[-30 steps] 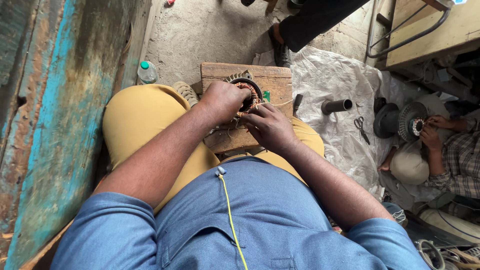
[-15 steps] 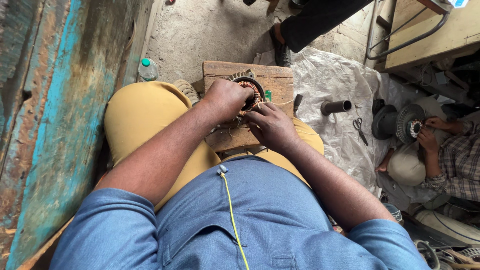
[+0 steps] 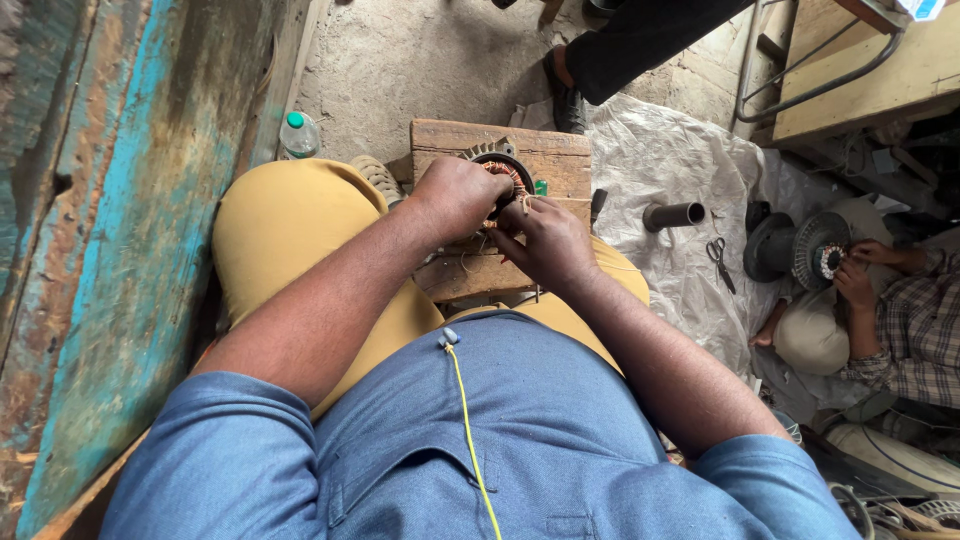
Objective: The person sits on the floor and repairs a motor stator by hand, using a screwdriver to adjust and secure copper windings. The person repeatedly inserts and tightens wires within the stator slots while seated.
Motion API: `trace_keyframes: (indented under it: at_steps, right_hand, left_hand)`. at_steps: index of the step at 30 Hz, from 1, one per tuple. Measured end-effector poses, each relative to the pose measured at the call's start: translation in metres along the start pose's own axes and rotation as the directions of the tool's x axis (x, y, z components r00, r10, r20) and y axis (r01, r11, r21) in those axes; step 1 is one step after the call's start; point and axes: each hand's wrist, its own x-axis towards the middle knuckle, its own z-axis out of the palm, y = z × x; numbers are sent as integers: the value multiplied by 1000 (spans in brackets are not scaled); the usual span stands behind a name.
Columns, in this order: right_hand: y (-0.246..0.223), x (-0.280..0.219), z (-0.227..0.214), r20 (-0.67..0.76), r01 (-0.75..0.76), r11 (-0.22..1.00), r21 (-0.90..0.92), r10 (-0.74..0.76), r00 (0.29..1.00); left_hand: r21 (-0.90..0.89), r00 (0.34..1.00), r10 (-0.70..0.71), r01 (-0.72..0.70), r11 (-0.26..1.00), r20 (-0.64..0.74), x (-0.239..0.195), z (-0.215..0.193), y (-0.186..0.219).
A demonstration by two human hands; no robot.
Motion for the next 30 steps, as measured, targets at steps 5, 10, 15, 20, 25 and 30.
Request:
trace_keyframes:
  at_steps: [5,10,15,20,25,30]
  right_hand:
    - [-4,2,4,6,-14,996,-84,14,1000]
    - [-3,1,8,3,65,983,-171,-65,998]
    - [2,0,9,-23,131,981,-142,-135,991]
    - [9,-5,5,5,86,992,-97,-85,996]
    - [14,-12,-7,81,19,998,55,-24,996]
    - [8,-17,-10,60,164,986,17,-165,985]
  left_hand:
    - [10,1000,8,-8,1000,-1,1,4,-1]
    - [8,1000,6,-6,1000,-12,2,6,-1]
    - [-19,1000,-2,2,1000,-8,1,4,-2]
    - [-57,1000,-10,9,998,-17,-1,2,-3]
    - [-60,1000,-17,18,998,9,-1,-1,-2]
    - [-75,1000,-25,24,997,-13,-1,0,-2]
